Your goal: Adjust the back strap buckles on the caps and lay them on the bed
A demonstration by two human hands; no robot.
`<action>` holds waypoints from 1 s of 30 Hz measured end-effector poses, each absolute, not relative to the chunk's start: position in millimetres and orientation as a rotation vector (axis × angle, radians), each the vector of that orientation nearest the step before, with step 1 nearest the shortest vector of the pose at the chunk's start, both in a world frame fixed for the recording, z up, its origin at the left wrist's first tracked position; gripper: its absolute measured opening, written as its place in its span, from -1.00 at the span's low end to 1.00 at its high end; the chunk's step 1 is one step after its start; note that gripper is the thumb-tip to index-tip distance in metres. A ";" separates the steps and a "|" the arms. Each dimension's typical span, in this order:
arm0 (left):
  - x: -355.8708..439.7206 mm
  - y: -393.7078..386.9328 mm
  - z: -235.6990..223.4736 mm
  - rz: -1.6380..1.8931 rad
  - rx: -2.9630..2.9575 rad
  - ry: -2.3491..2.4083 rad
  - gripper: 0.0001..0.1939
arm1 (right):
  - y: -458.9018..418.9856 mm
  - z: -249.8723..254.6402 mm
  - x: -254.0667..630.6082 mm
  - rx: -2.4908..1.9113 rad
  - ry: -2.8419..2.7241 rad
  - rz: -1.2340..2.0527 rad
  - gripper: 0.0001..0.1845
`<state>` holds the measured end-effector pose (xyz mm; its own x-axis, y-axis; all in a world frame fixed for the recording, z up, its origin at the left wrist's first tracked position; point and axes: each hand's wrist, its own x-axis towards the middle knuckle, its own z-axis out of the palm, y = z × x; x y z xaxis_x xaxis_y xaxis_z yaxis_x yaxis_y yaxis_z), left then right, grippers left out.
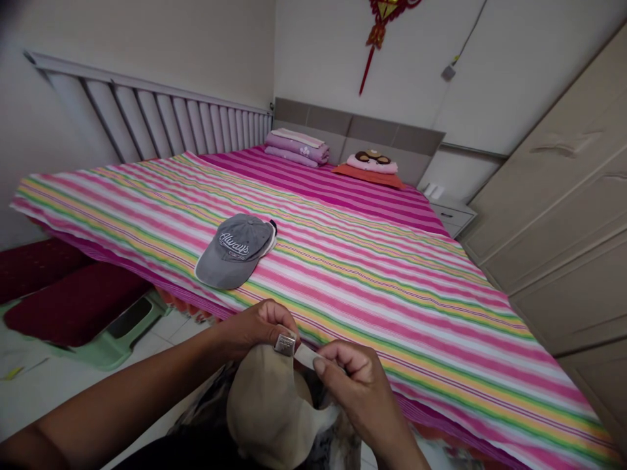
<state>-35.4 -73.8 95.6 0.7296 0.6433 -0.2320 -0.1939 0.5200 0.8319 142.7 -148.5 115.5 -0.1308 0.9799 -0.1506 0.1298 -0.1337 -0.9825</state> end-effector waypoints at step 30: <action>6.0 26.3 68.4 0.552 0.622 0.578 -0.85 | -29.1 94.6 170.9 -1.094 -0.764 1.472 -0.72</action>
<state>6.0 26.3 68.4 0.7068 0.6273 -0.3271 -0.2973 0.6829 0.6672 170.9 -29.1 94.6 0.0216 0.9750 -0.2211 -0.3808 -0.1964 -0.9035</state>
